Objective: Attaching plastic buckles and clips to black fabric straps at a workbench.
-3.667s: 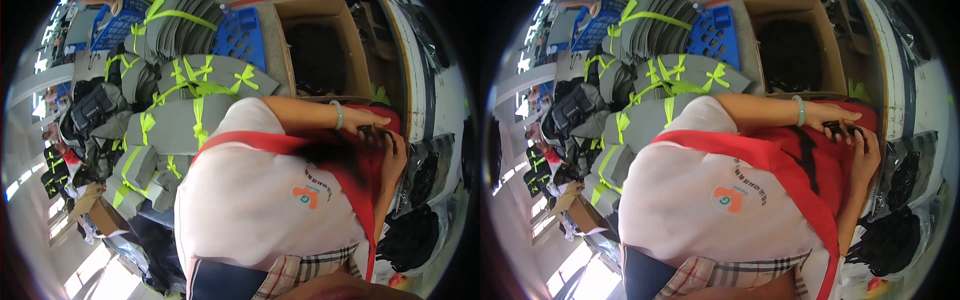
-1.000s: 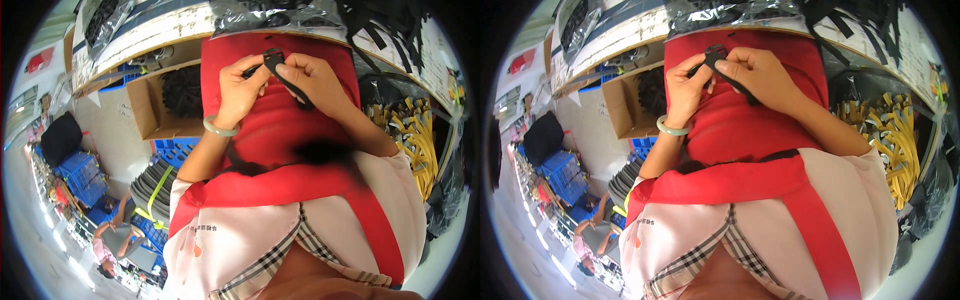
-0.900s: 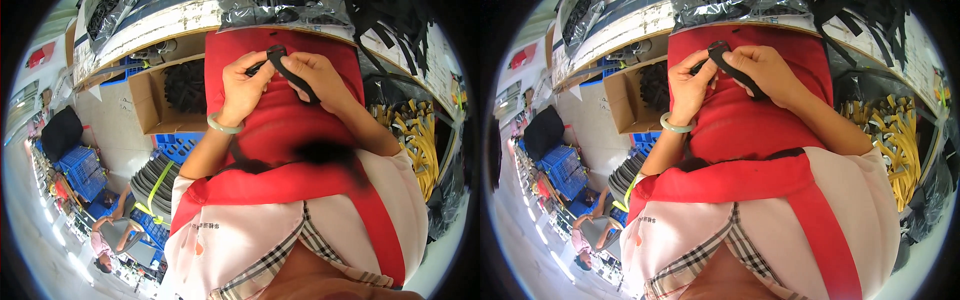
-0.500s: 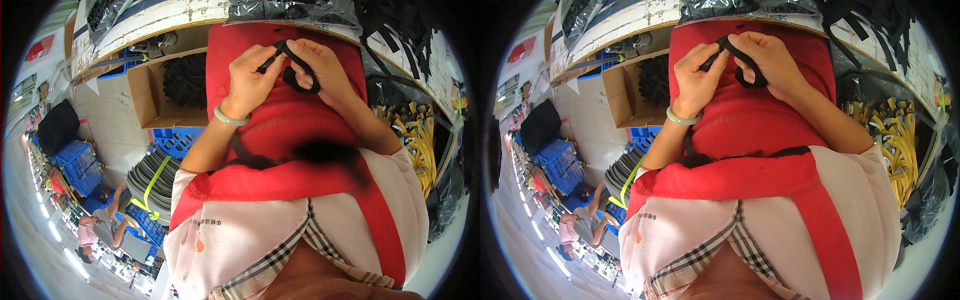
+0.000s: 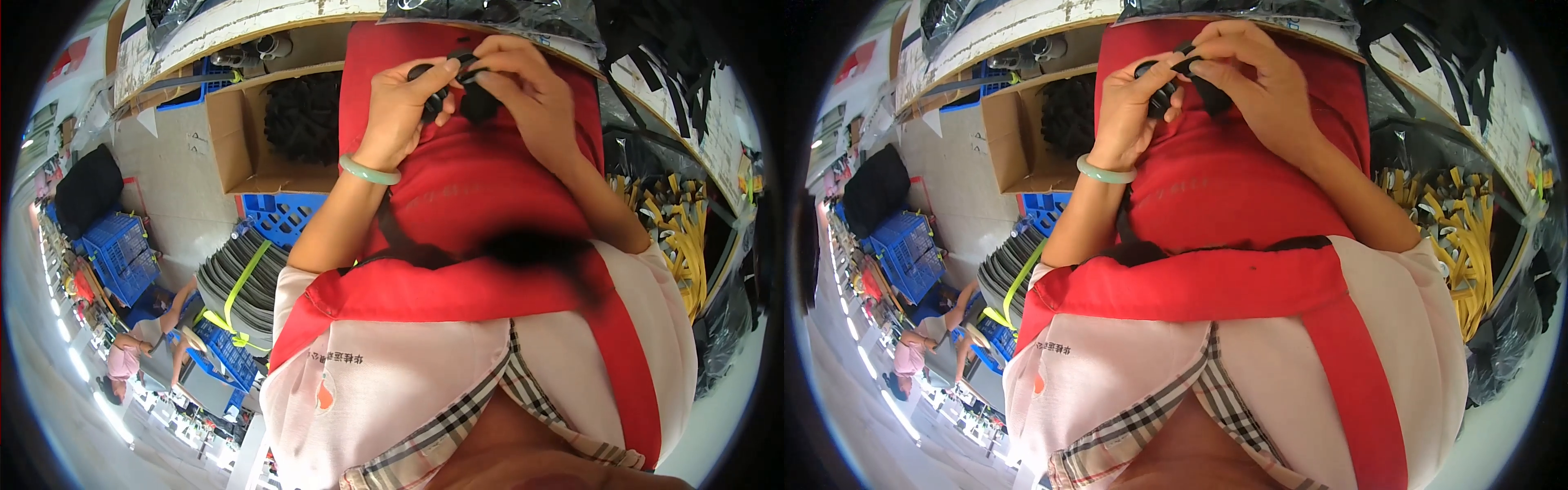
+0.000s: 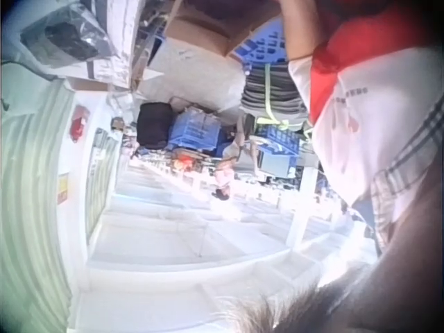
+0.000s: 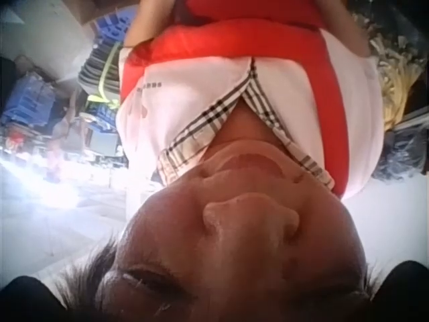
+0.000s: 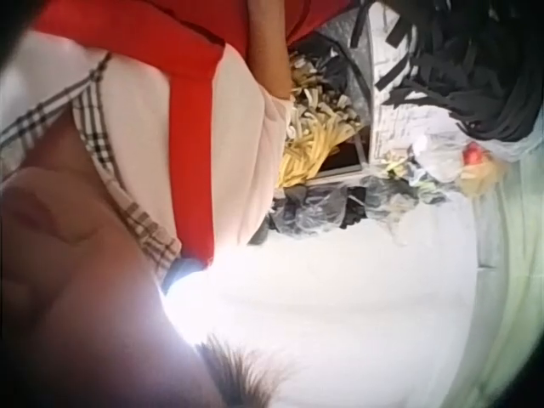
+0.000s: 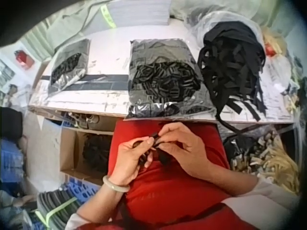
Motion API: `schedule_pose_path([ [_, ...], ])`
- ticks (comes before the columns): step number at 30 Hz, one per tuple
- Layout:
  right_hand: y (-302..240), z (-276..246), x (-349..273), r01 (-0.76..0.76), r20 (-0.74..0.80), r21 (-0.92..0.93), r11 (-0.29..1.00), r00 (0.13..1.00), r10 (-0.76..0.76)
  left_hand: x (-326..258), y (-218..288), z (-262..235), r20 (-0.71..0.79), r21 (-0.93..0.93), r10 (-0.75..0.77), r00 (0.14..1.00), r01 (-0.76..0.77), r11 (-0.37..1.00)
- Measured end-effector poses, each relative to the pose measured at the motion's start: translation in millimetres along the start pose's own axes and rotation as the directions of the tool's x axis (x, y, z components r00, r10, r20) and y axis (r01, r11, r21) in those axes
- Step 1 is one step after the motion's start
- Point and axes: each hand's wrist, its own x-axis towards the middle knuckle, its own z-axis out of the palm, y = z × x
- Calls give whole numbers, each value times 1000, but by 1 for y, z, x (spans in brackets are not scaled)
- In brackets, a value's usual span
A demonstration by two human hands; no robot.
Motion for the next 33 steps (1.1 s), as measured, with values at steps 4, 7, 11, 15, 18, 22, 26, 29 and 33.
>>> schedule_pose_path([
  [4,-33,-6,2,-136,-3,333,933,989,145,-1,2,4,2,139,256,967,-254,957],
  [7,-23,-9,4,-411,122,319,854,911,393,1,-3,2,10,255,329,944,-320,912],
  [11,-18,-4,2,-536,194,388,750,843,502,-5,-8,3,-6,312,373,928,-353,882],
  [15,-20,2,5,-536,177,431,726,839,514,-6,-10,0,21,354,498,867,-472,808],
  [18,-19,-1,6,-576,239,378,725,817,525,-9,-9,-4,-5,289,396,918,-378,880],
  [22,-14,9,9,-527,206,463,713,846,491,-13,-12,-9,94,431,541,836,-524,735],
  [26,-5,5,19,-711,425,502,493,699,575,-21,3,-22,132,429,471,872,-479,766],
  [29,-1,18,24,-762,701,375,528,606,376,-44,26,-33,140,432,345,928,-371,822],
  [33,15,38,44,-501,351,234,834,843,408,-96,76,-83,-109,678,394,913,-221,700],
])
